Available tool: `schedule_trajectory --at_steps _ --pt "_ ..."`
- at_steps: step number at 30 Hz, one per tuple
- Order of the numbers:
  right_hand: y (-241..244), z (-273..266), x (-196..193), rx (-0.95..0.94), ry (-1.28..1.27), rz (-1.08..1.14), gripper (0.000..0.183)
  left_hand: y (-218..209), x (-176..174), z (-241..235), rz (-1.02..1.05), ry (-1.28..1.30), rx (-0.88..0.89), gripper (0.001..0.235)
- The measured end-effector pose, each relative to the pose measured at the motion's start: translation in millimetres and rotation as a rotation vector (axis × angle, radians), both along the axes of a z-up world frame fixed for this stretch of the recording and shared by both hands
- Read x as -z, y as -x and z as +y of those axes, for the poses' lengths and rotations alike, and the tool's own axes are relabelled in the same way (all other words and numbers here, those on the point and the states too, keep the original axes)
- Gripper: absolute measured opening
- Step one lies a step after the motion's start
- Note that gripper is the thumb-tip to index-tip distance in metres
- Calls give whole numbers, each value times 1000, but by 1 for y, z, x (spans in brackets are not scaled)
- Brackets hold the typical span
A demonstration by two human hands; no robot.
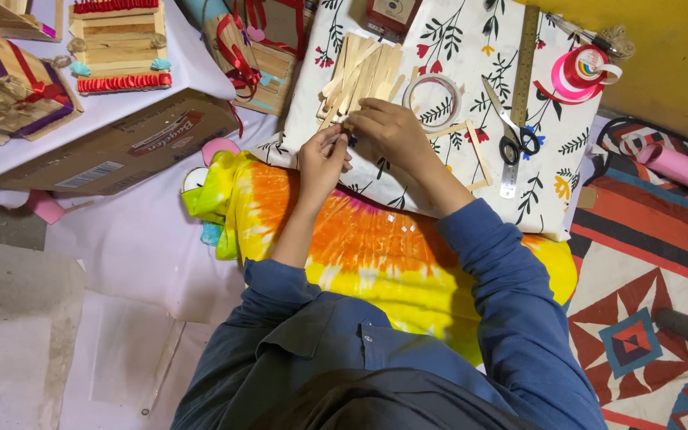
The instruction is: The person assembles a small square frame using wooden sticks and clear tape. They cut pieces of tape with scissors, wrap them around the corners of the sticks to join them, and press the joints to secure them. The process is repeated for each corner of the frame.
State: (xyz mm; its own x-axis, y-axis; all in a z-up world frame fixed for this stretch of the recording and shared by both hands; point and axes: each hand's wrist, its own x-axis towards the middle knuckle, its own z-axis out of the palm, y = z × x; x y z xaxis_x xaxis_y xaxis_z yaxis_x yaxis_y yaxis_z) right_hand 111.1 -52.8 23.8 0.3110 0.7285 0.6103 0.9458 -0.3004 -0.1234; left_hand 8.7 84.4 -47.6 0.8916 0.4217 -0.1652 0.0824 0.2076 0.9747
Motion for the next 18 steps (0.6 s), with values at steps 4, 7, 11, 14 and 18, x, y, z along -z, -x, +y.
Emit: schedule_trajectory --at_steps 4,7,11,14,18 --pt "0 -2 10 -30 -72 -43 6 -5 -2 1 -11 37 27 29" --pt "3 -4 3 -31 -35 -20 6 -9 -12 0 27 19 3 26" --pt "1 -11 8 -9 -55 38 8 -12 -21 -3 61 8 -45 22" --pt "8 -10 -3 19 -78 96 12 -11 -33 -7 74 -27 -83 21" --pt "9 -12 20 131 -214 528 39 3 -49 -6 22 -40 -146 21"
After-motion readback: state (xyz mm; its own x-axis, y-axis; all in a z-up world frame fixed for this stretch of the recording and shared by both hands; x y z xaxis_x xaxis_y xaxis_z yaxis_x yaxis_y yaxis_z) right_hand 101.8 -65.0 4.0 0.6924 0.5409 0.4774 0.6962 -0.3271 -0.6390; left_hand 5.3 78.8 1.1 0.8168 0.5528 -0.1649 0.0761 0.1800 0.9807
